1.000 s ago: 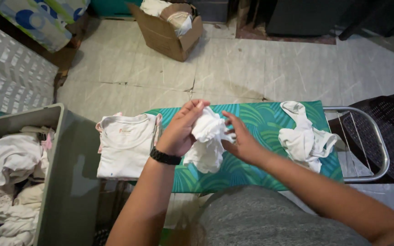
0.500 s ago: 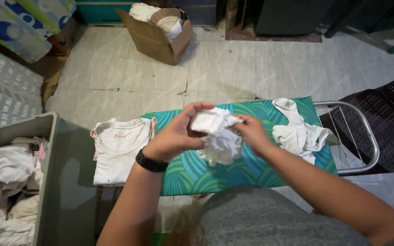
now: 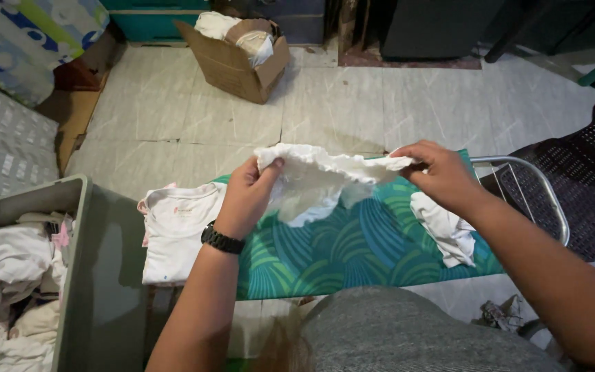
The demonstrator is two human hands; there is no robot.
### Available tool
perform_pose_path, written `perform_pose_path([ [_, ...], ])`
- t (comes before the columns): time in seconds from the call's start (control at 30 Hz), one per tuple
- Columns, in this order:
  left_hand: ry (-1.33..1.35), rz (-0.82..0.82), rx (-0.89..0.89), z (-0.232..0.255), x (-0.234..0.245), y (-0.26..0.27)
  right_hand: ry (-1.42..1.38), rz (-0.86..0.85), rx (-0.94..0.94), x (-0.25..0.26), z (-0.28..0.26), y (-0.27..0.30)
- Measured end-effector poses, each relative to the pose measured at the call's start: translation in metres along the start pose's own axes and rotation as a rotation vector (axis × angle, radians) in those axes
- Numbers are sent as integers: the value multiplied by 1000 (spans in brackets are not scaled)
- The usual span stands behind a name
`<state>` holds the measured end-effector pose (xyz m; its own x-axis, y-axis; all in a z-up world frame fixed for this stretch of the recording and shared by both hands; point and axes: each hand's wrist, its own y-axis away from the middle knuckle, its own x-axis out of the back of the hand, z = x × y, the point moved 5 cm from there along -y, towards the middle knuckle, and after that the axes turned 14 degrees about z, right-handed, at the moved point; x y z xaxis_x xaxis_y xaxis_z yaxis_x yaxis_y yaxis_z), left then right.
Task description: The person folds several pieces of clothing, including a white t-shirt, a pink patterned top, and white socks, on a green patterned ironing board. Each item is smoothed, folded into a compact rectangle, and stacked on the board.
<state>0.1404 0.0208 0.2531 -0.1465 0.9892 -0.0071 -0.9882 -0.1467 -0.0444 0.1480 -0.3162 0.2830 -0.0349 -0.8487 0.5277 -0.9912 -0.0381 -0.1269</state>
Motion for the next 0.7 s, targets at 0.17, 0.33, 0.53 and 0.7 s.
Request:
perform_pose_path([
  [0.17,82,-5,-3,17,-11,-6,275,90,199,18,-23,5],
  [0.33,201,51,18,21,-13,-12,-332,-48,-129,14,21,6],
  [0.53,72,80,3,-7,-16,-28,-326,-174,-68,4,3,14],
  [0.7,71,50,-49,-32,-27,-36,-54,-205,8,-15,11,9],
])
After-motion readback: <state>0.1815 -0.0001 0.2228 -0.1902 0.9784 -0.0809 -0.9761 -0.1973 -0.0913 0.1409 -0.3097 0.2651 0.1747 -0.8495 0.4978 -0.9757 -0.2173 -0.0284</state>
